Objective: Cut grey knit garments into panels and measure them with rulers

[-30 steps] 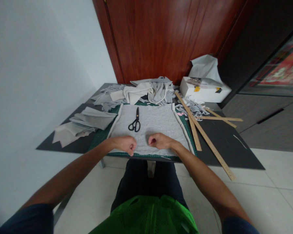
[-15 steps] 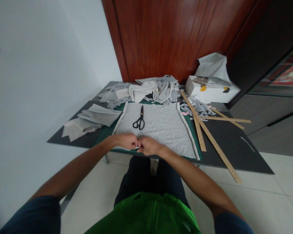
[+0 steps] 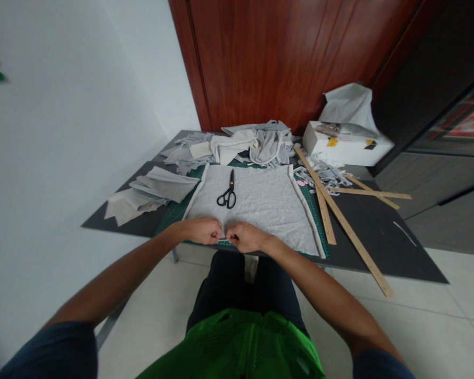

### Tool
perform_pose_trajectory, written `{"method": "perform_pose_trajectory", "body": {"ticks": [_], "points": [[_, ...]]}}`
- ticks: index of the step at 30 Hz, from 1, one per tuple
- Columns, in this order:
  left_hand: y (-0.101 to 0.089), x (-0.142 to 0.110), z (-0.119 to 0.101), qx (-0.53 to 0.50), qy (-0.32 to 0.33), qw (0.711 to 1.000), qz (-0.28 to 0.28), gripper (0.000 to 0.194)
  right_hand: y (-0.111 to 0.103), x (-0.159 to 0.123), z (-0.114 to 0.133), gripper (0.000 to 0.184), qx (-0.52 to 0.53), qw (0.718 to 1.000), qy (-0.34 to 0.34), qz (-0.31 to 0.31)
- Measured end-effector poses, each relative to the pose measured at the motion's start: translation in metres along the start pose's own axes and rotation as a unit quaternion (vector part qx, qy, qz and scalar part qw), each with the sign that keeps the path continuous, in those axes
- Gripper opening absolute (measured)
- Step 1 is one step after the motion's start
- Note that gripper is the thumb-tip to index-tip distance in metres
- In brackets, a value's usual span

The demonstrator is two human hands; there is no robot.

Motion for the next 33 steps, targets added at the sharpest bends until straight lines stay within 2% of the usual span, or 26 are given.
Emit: {"method": "perform_pose_trajectory", "body": {"ticks": [4, 6, 10, 12, 15, 19, 23, 27, 33], "points": [[-0.002, -0.003, 0.011, -0.034, 0.01, 0.999, -0.008, 0.016, -0.003, 0.0, -0.001, 0.014, 0.023, 1.0, 0.005, 0.011], [-0.006, -0.005, 0.021, -0.031, 0.009, 0.998, -0.056, 0.017, -0.005, 0.002, -0.005, 0.017, 0.017, 0.999, 0.016, -0.022], [-0.01, -0.014, 0.049, 0.005, -0.025, 0.975, -0.222, 0.028, -0.006, 0.008, -0.014, 0.022, -0.059, 0.993, -0.012, -0.1], [-0.007, -0.02, 0.065, 0.017, -0.035, 0.967, -0.251, 0.033, -0.003, 0.01, -0.019, 0.022, -0.093, 0.988, -0.039, -0.121], [0.0, -0.029, 0.091, 0.031, -0.052, 0.963, -0.263, 0.039, 0.002, 0.009, -0.026, 0.023, -0.119, 0.981, -0.06, -0.144], [0.003, -0.038, 0.126, 0.056, -0.081, 0.966, -0.237, 0.053, 0.005, 0.003, -0.04, 0.024, -0.116, 0.976, -0.083, -0.167], [-0.002, -0.044, 0.148, 0.043, -0.095, 0.979, -0.174, 0.081, -0.004, -0.009, -0.062, 0.025, -0.118, 0.97, -0.078, -0.197], [-0.013, -0.049, 0.153, 0.019, -0.105, 0.989, -0.1, 0.101, -0.022, -0.029, -0.087, 0.026, -0.142, 0.966, -0.03, -0.213], [-0.03, -0.05, 0.152, 0.043, -0.119, 0.991, -0.04, 0.103, -0.053, -0.073, -0.113, 0.032, -0.154, 0.97, 0.039, -0.187]]}}
Point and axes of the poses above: each hand's wrist, its own x-axis towards the middle knuckle, its own y-axis out of the palm, z = x × y, the point moved 3 cm from there along x, towards the middle knuckle, and after that the axes turned 8 degrees about -y, right-handed, at the moved point
